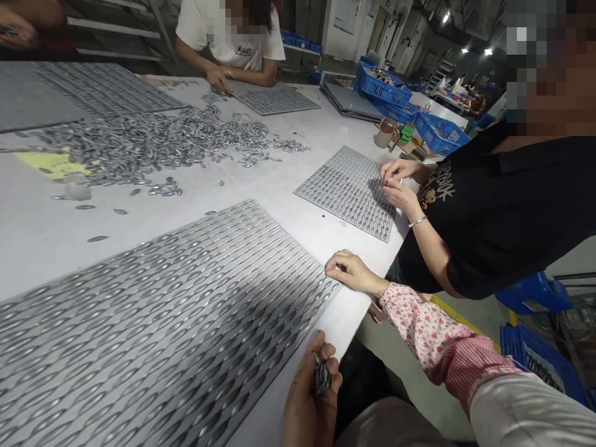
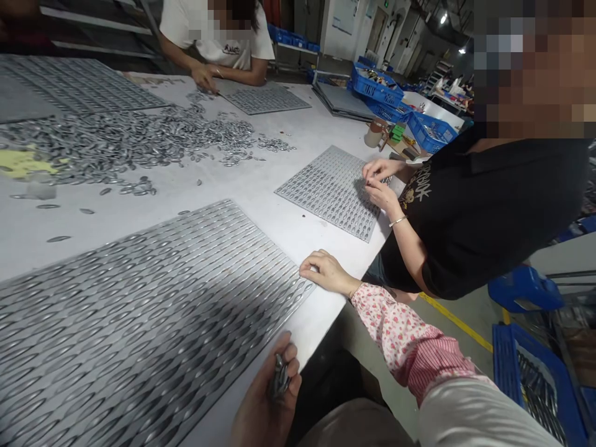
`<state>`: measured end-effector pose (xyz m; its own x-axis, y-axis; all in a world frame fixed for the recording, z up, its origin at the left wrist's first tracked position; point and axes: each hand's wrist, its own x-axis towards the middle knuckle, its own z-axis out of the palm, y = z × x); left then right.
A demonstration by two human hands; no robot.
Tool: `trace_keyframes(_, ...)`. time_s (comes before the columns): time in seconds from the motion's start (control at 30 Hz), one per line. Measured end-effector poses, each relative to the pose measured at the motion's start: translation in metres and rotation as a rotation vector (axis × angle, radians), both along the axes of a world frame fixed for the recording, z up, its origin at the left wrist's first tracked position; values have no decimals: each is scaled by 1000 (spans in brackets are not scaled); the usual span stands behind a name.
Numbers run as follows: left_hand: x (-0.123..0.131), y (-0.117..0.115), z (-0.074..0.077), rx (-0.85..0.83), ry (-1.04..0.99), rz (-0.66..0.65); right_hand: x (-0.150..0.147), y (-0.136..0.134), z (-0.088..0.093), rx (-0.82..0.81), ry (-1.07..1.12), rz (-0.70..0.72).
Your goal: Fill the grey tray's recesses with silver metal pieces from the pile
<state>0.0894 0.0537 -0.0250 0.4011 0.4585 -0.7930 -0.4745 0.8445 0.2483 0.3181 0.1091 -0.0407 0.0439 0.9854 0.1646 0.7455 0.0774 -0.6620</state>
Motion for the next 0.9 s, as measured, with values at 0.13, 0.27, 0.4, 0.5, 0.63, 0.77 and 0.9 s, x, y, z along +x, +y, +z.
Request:
trace_keyframes(0.13, -1, -1, 1, -13, 14, -7, -1, -2, -4, 34, -27, -8)
trace_keyframes(0.27, -1, 0, -1, -27, 11, 10, -1, 0, -5, 44, -24, -21)
trace_keyframes(0.4, 2, 1, -1, -27, 5, 5, 1, 7, -2, -31, 1, 19)
trace_keyframes(0.5, 2, 0, 0, -9, -12, 5, 4, 10, -4, -50, 118, 3)
trace_keyframes(0.63, -2, -4, -3, 53, -48, -1, 12, 6, -13, 93, 587, -348)
trace_keyframes(0.77, -5, -6, -7, 73, -48, -22, 16, -1, -15, 96, 758, -439)
trace_keyframes(0.9, -5, -4, -7, 43, 40, -33, 9, -9, -12, -9, 610, -297)
